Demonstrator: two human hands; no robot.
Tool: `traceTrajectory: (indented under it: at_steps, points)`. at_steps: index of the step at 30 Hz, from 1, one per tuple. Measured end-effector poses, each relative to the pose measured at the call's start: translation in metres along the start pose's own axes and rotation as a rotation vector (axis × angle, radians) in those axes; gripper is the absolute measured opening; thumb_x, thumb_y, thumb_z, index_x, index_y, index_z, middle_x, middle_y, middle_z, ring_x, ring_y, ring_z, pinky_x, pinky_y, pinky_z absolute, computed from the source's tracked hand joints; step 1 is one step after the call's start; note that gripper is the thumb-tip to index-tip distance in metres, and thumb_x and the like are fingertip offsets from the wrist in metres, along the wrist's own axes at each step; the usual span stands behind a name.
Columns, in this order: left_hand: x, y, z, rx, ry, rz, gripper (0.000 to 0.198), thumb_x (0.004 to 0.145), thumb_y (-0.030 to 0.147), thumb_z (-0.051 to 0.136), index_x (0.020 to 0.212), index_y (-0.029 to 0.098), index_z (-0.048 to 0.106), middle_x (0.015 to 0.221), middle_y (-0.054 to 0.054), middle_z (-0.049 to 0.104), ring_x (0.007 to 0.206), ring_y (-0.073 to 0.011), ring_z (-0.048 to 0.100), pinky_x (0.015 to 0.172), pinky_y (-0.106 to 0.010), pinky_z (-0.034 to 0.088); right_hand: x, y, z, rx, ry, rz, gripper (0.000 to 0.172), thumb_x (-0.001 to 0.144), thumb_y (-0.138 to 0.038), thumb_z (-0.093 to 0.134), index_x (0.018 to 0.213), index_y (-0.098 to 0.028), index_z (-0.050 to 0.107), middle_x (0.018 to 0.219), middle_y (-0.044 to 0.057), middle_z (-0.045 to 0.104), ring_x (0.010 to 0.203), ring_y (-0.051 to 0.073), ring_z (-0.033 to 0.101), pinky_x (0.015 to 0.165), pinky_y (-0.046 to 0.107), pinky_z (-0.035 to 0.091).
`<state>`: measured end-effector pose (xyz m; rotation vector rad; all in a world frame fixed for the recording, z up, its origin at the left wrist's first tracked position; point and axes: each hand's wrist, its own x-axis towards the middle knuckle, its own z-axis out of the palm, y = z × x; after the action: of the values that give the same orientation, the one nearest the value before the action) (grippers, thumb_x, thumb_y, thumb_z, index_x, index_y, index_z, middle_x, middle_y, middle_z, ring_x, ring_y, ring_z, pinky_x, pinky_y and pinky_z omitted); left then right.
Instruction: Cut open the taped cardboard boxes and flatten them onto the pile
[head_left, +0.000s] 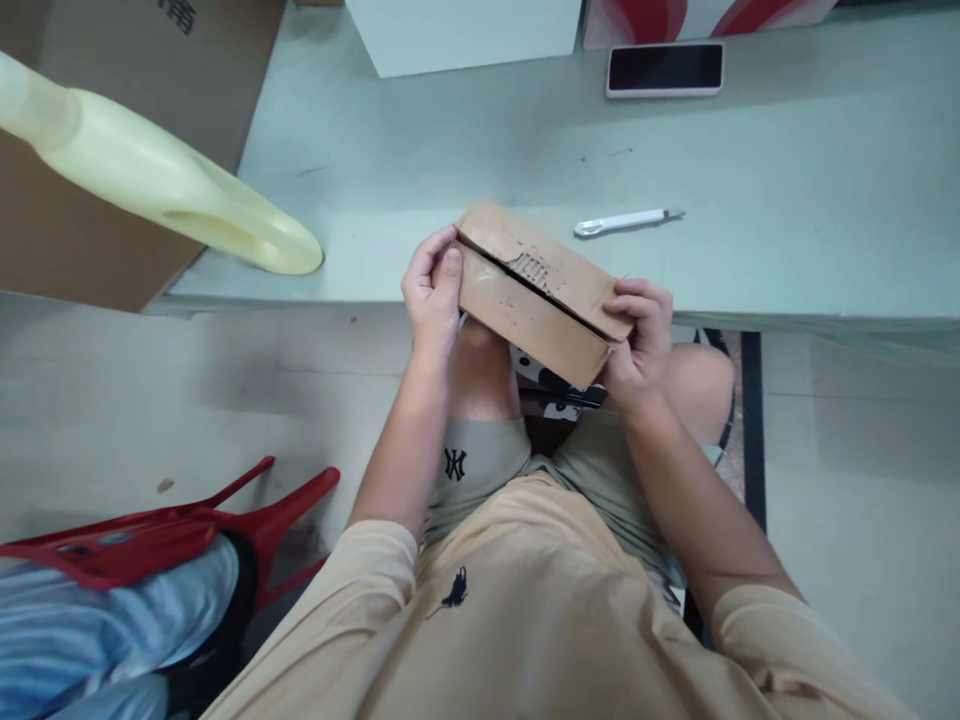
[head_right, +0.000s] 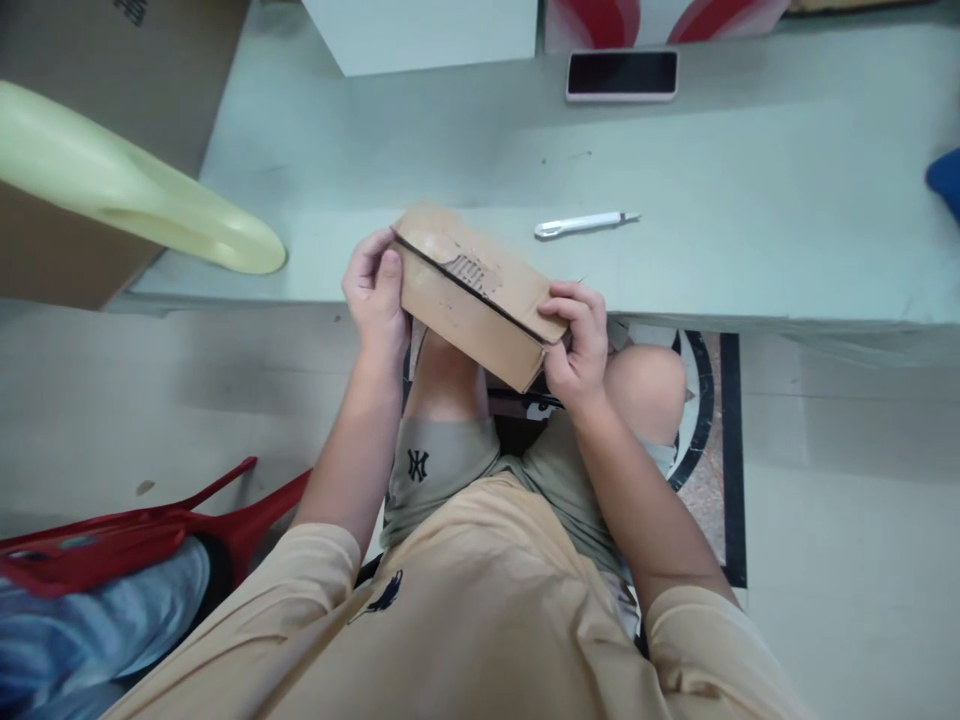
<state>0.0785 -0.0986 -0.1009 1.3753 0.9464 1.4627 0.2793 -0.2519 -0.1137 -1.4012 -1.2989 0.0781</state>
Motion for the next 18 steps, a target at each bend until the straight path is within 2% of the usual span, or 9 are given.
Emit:
traceTrajectory:
  at_steps: [4,8,10,14,18]
  points:
    - [0.003,-0.013,-0.007,0.023,-0.081,0.134,0.044,0.094,0.061,0.070,0.124,0.028,0.073,0.131,-0.007,0.074,0.134,-0.0263,0.067,0.121,-0.043,0.050,-0.004,0.003,0.001,0.001,0.017,-0.031,0.026,0.098,-0.043,0.048,0.108,-0.026,0.065,0.117,0.010,0.062,0.112,0.028,0.063,0.103,0.052,0.052]
    - [0.011,-0.031,-0.016,0.106,-0.217,0.286,0.036,0.101,0.059,0.060,0.123,0.035,0.075,0.139,-0.003,0.071,0.137,-0.0265,0.066,0.123,-0.047,0.048,-0.007,0.004,0.001,0.025,0.049,-0.035,0.024,0.098,-0.039,0.051,0.112,-0.027,0.067,0.121,0.008,0.061,0.114,0.027,0.060,0.107,0.051,0.049]
    - [0.014,-0.035,-0.018,0.124,-0.252,0.301,0.032,0.104,0.055,0.056,0.122,0.036,0.076,0.142,-0.002,0.069,0.139,-0.0266,0.065,0.125,-0.049,0.046,-0.008,0.004,0.001,0.033,0.042,-0.025,0.029,0.097,-0.042,0.049,0.113,-0.026,0.067,0.123,0.009,0.060,0.117,0.028,0.059,0.109,0.052,0.048]
    - [0.013,-0.035,-0.018,0.101,-0.289,0.299,0.032,0.104,0.055,0.056,0.116,0.035,0.078,0.138,-0.003,0.072,0.136,-0.0268,0.066,0.123,-0.052,0.048,-0.012,0.005,-0.002,-0.003,0.018,-0.042,0.048,0.101,-0.054,0.032,0.112,-0.025,0.069,0.124,0.011,0.057,0.120,0.031,0.058,0.113,0.058,0.046]
    - [0.011,-0.031,-0.018,0.094,-0.272,0.273,0.034,0.102,0.058,0.058,0.110,0.033,0.080,0.136,-0.004,0.073,0.133,-0.0274,0.068,0.121,-0.052,0.049,-0.013,0.003,-0.006,-0.078,-0.031,-0.048,0.035,0.099,-0.052,0.048,0.112,-0.026,0.069,0.127,0.011,0.056,0.123,0.031,0.058,0.114,0.057,0.046]
